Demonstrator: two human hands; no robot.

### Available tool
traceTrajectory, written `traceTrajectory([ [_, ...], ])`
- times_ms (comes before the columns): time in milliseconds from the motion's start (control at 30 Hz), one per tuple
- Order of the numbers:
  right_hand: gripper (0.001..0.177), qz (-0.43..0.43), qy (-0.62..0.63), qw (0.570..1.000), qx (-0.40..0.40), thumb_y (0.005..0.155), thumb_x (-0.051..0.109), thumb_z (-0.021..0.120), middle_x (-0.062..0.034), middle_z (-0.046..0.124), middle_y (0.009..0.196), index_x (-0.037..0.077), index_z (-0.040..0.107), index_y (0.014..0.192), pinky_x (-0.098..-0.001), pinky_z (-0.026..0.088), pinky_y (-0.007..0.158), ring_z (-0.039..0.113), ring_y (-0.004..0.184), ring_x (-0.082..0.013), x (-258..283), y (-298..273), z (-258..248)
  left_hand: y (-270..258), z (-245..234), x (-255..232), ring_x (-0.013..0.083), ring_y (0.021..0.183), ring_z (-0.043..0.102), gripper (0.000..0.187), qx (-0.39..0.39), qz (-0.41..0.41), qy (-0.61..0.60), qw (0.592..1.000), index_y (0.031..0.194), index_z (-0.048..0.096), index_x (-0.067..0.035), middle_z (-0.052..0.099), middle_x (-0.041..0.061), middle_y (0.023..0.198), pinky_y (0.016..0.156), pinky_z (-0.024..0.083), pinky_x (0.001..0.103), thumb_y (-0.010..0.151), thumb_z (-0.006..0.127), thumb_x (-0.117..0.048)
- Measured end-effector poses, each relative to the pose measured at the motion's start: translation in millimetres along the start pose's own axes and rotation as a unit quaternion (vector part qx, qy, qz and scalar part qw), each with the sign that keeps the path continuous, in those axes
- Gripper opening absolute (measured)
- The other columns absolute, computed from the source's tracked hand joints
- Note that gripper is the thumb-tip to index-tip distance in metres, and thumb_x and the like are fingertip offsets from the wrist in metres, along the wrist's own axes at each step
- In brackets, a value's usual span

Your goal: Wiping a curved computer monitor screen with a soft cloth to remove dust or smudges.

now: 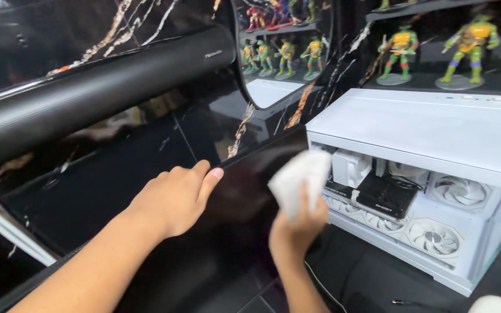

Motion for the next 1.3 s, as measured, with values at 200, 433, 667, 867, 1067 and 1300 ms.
traceTrajectory([
  [200,0.032,0.088,0.015,0.989,-0.121,0.097,0.011,0.068,-0.0181,0.063,0.129,0.002,0.065,0.128,-0.0499,0.04,0.111,0.056,0.123,-0.0407,30,31,-9,-1,-1,-2,0.045,0.108,0.066,0.052,0.018,-0.005,0.004,1.0,0.116,0.055,-0.012,0.071,0.022,0.11,0.094,0.052,0.055,0.104,0.023,-0.05],
  [433,0.044,0.112,0.053,0.985,-0.117,0.087,0.008,0.065,-0.0264,0.062,0.107,0.002,0.068,0.131,-0.0501,0.046,0.089,0.059,0.099,-0.0462,21,-19,-5,-5,3,-1,0.0449,0.112,0.065,0.051,0.022,0.004,-0.003,1.0,0.118,0.055,-0.012,0.07,0.023,0.115,0.097,0.052,0.055,0.104,0.023,-0.05],
  [667,0.026,0.171,-0.022,0.968,-0.184,0.095,0.013,0.066,-0.0201,0.072,0.117,0.002,0.072,0.118,-0.0518,0.048,0.095,0.065,0.107,-0.0436,-6,-30,8,-6,0,0,0.0446,0.116,0.064,0.051,0.032,-0.013,-0.021,0.999,0.126,0.053,-0.016,0.069,0.022,0.12,0.101,0.05,0.054,0.104,0.023,-0.05],
  [867,0.057,0.111,0.062,0.983,-0.13,0.084,0.007,0.064,-0.0287,0.063,0.107,0.0,0.069,0.141,-0.0524,0.044,0.091,0.058,0.099,-0.0463,80,24,-31,-6,1,0,0.0455,0.118,0.063,0.051,0.031,0.004,-0.015,0.999,0.122,0.056,-0.015,0.069,0.023,0.122,0.102,0.049,0.055,0.105,0.023,-0.05],
  [1067,0.058,0.628,-0.047,0.774,-0.059,0.092,0.046,0.068,-0.0325,0.065,0.108,-0.006,0.066,0.119,-0.0548,0.053,0.085,0.065,0.095,-0.0495,-157,-163,51,-6,0,0,0.0451,0.118,0.063,0.052,0.042,0.003,-0.025,0.999,0.12,0.056,-0.013,0.069,0.023,0.121,0.102,0.049,0.055,0.106,0.022,-0.05],
  [1300,0.038,0.267,-0.04,0.952,-0.145,0.095,0.033,0.067,-0.026,0.068,0.115,0.003,0.072,0.117,-0.0536,0.046,0.098,0.061,0.111,-0.048,-19,-25,17,-3,1,2,0.0458,0.118,0.062,0.051,0.042,0.0,-0.029,0.999,0.121,0.056,-0.015,0.068,0.024,0.12,0.101,0.049,0.055,0.104,0.025,-0.051],
])
Point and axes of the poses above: each hand's wrist, its own y-axis towards the middle knuckle, its own z-axis out of the palm, x = y × z, the point moved 6 cm from there along y, towards the middle knuckle
